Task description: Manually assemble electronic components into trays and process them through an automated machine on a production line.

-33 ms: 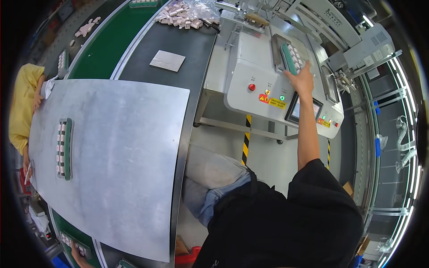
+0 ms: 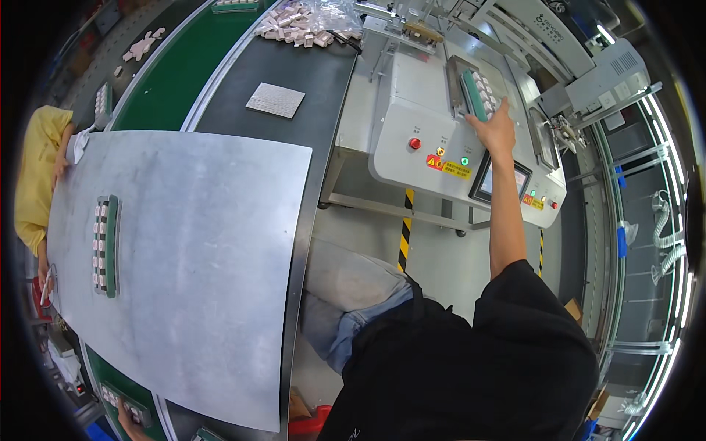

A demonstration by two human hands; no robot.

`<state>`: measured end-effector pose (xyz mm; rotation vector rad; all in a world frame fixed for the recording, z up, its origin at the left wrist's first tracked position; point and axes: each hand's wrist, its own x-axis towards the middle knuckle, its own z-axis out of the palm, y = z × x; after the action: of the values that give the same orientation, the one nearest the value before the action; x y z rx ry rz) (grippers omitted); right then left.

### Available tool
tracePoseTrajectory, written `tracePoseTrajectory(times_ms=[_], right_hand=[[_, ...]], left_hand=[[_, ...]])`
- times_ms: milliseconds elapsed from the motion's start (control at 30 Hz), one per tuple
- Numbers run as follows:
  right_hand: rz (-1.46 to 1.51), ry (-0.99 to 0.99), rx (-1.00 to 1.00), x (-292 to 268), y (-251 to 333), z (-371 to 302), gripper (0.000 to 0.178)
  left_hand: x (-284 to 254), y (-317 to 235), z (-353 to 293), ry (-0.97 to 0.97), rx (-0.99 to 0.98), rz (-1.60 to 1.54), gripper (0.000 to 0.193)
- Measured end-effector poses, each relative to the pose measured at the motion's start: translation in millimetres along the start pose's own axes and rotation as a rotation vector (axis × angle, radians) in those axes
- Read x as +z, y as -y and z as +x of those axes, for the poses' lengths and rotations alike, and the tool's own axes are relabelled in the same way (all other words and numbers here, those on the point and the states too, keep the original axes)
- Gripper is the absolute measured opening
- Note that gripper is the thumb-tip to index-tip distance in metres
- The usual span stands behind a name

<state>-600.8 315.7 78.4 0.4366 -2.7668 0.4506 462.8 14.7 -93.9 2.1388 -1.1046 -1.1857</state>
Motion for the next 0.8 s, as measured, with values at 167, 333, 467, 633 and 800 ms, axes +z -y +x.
tracePoseTrajectory(times_ms=[167,333,467,633,800], right_hand=[[-0.059,0.026,-0.019,17.6,17.0,14.2,0.113],[0.037,0.08,-0.007,17.0,21.7,27.0,0.125],[0.419,0.318,-0.108,8.7,-20.0,25.0,0.128],[0.602,0.317,-0.261,5.6,-56.6,19.8,0.112],[0.61,0.233,-0.322,29.8,-61.2,46.2,0.103]], left_hand=[[-44.1,11.2,-11.0,-0.118,-0.106,0.063,0.08],[-86.5,-4.4,-20.6,-0.247,-0.204,0.129,0.081],[-92.7,-28.6,-51.0,-0.485,-0.209,0.174,0.063],[-27.7,-67.0,-64.1,-0.674,-0.231,0.371,0.047],[-17.3,-88.7,-46.3,-0.942,-0.187,0.534,0.066]])
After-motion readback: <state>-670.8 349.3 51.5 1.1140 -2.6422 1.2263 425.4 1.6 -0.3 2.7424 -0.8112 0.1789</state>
